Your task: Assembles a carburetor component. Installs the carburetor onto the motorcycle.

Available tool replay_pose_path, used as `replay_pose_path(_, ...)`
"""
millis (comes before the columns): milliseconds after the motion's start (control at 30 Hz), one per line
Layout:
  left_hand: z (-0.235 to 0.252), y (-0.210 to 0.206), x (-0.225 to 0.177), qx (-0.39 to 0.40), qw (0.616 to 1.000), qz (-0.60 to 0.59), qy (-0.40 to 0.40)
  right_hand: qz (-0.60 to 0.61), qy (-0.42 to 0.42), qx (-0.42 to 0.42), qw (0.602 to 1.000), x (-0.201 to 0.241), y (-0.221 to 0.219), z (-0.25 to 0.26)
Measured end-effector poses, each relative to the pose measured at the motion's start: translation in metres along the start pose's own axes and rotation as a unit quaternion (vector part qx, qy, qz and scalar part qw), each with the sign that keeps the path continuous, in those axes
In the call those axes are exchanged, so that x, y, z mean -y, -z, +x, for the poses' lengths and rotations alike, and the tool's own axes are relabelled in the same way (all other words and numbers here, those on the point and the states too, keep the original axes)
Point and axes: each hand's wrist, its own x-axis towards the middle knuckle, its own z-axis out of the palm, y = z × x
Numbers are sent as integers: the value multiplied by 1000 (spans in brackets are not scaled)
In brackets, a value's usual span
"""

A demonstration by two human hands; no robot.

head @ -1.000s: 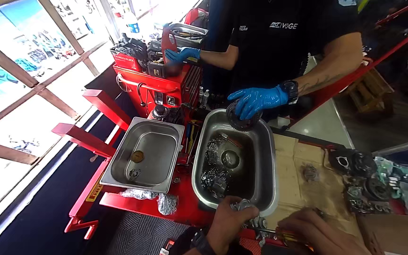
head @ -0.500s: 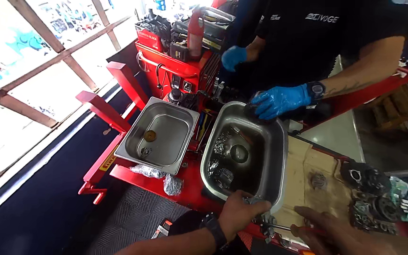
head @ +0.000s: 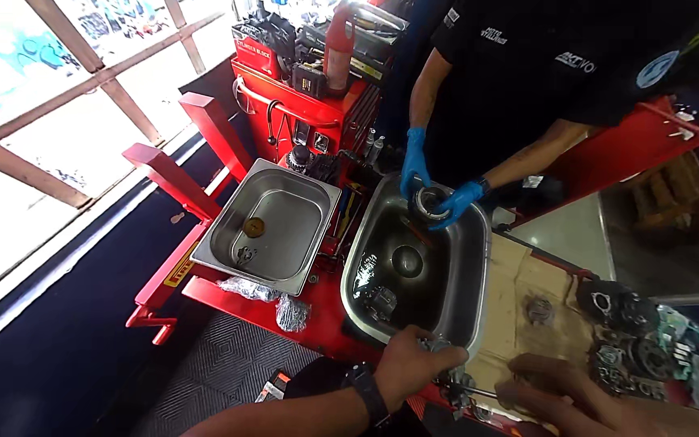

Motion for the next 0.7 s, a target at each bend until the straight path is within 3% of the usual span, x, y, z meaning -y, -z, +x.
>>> replay_pose_path(200, -2, 1, 2, 1, 1000, -5, -2, -67, -6, -39, 997, 2, -6, -1)
replay_pose_path(367, -3, 0, 3, 10, 1000, -4, 5, 21, 22, 10, 999, 0, -3, -2)
replay_pose_path(500, -1, -2, 5, 14, 1000, -7, 8, -36, 1, -38, 999, -1, -9, -9)
replay_pose_path(600, -2, -2, 5, 32, 999, 3, 18, -70, -13, -75, 995, -1, -15, -14)
replay_pose_path(700, -6, 1, 2, 76, 996, 42, 34, -46, -8, -59, 997, 3, -16, -20)
